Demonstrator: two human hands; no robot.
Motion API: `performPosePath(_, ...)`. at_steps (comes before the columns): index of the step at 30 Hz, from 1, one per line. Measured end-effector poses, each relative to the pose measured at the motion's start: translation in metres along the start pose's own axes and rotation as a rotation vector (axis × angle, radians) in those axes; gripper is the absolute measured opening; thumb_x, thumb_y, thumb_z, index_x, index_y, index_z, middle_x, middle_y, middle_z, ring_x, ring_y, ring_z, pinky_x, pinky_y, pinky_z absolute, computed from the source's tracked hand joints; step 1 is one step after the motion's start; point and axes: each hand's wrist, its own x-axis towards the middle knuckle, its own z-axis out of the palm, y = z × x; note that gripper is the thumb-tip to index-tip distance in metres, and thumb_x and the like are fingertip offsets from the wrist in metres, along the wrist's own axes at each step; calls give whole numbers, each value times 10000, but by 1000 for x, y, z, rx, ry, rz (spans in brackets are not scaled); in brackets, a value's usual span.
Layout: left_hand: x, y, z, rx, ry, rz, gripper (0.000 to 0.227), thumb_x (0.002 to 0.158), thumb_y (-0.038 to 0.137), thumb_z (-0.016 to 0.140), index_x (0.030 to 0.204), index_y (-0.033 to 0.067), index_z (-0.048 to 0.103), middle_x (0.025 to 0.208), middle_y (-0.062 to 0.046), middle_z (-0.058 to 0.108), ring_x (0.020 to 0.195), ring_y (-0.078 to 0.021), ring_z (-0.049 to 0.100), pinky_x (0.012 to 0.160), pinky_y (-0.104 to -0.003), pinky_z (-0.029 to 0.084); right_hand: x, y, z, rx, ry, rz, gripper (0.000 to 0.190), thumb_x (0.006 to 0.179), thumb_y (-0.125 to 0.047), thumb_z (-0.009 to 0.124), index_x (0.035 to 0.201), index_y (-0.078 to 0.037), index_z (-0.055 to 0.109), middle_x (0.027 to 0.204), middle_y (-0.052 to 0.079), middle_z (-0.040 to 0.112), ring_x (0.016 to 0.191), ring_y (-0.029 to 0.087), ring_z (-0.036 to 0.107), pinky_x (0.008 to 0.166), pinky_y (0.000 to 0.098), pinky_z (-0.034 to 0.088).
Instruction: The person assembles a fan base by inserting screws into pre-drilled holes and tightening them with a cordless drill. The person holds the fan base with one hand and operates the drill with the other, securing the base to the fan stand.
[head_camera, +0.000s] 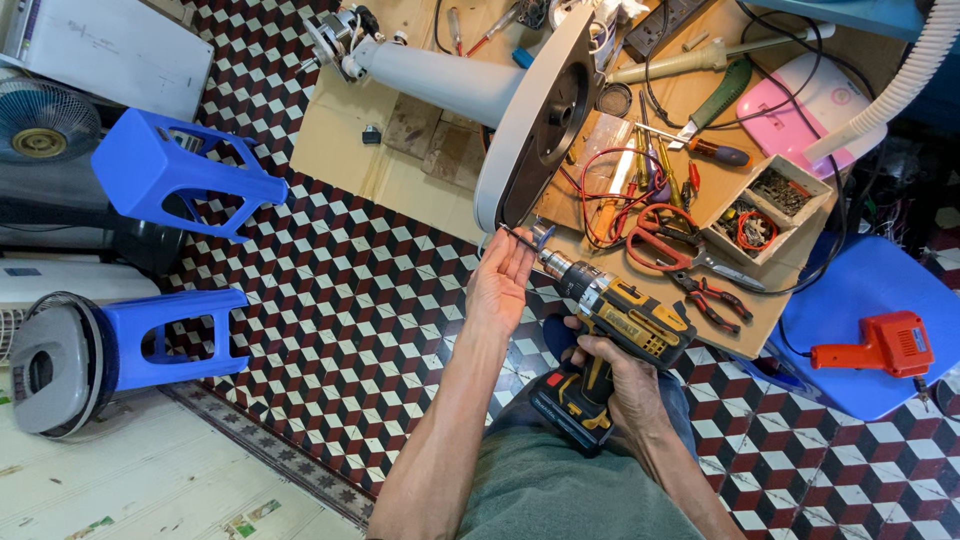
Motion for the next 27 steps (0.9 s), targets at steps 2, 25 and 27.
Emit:
performPosePath(2, -1, 1, 0, 0, -3, 0, 395, 987, 113, 632, 1364, 10, 577, 1342, -158, 649, 1248, -250, 636, 1112, -404, 495, 0, 0, 0, 6, 4, 6, 321, 825, 20, 665, 1143, 6, 703, 1135, 165, 752, 719, 146, 658, 754, 397, 629)
performPosePath(25, -5, 33, 32, 1526, 81, 642, 373, 978, 264, 646, 1242, 28, 527, 956, -202, 754, 906, -332, 764, 753, -442, 572, 10, -22, 1, -125, 6, 19, 276, 787, -22, 706, 1063, -15, 708, 1025, 141, 762, 696, 150, 660, 694, 361, 618)
performPosePath(27, -3, 35, 33, 1523, 71, 691, 354, 962, 254, 664, 1215, 32, 551, 943, -202, 762, 897, -332, 767, 755, -439, 571, 11, -22, 2, -111, 37, 29, 260, 782, -37, 722, 1042, -18, 708, 957, 127, 744, 666, 152, 649, 662, 351, 611)
